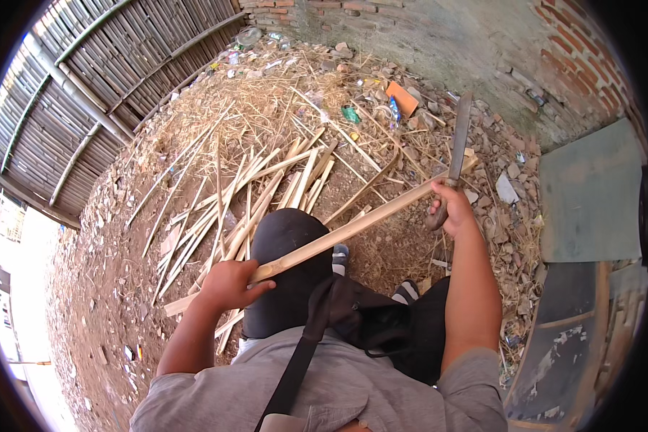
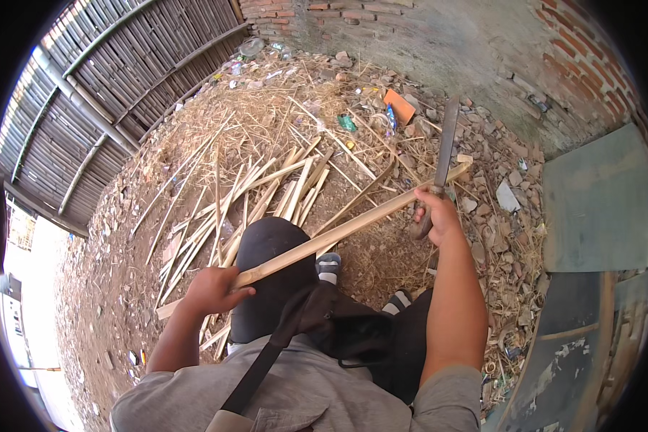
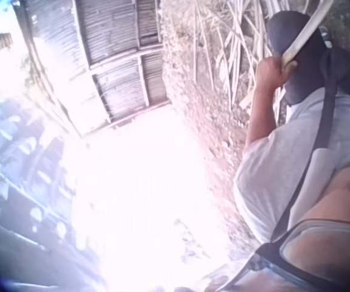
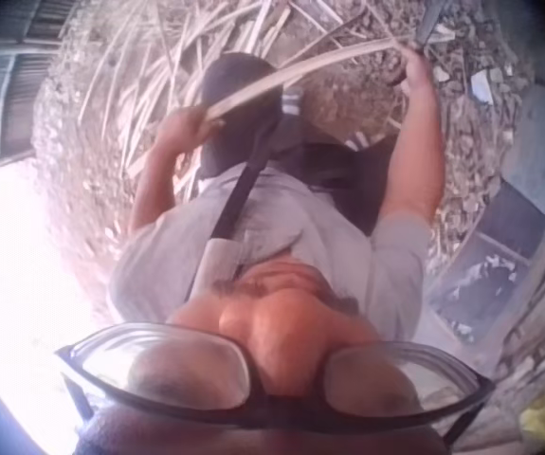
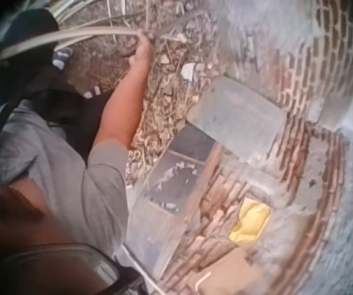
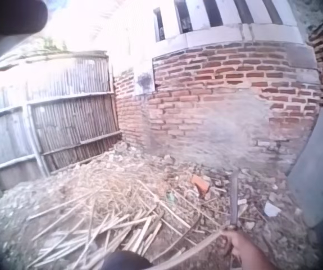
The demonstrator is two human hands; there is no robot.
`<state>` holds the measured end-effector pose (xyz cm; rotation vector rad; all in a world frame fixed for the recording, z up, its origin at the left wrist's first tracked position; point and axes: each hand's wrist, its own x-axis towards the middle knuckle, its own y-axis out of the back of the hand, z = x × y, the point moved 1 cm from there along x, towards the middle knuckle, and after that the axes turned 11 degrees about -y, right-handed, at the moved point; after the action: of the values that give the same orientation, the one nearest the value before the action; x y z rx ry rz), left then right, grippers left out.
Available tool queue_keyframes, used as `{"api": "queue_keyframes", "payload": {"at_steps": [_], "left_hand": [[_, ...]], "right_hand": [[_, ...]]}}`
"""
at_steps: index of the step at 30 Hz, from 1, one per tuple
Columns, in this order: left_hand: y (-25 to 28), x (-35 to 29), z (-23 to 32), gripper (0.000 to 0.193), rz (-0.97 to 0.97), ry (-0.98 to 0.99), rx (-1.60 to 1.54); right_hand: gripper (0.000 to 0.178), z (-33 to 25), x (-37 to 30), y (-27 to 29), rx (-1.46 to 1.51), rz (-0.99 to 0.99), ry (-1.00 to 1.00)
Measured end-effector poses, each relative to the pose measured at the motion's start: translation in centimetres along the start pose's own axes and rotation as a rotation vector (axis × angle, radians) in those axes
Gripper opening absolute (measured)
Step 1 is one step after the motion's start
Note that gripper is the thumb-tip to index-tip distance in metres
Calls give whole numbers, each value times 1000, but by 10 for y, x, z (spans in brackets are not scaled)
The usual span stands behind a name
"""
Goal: The person holds a thin strip of bamboo by hand and repeatedly shaves the surface with a large knife, working outdoors over a pile of wood scraps.
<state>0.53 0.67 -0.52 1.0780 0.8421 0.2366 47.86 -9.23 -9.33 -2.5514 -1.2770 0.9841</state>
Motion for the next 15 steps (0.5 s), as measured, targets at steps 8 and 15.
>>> {"api": "queue_keyframes", "payload": {"at_steps": [8, 15], "left_hand": [[65, -1, 71, 29, 665, -950, -599], [55, -17, 268, 12, -344, -2017, -1019]], "right_hand": [[18, 6, 6, 1, -61, 133, -12], [18, 16, 21, -4, -57, 58, -43]]}}
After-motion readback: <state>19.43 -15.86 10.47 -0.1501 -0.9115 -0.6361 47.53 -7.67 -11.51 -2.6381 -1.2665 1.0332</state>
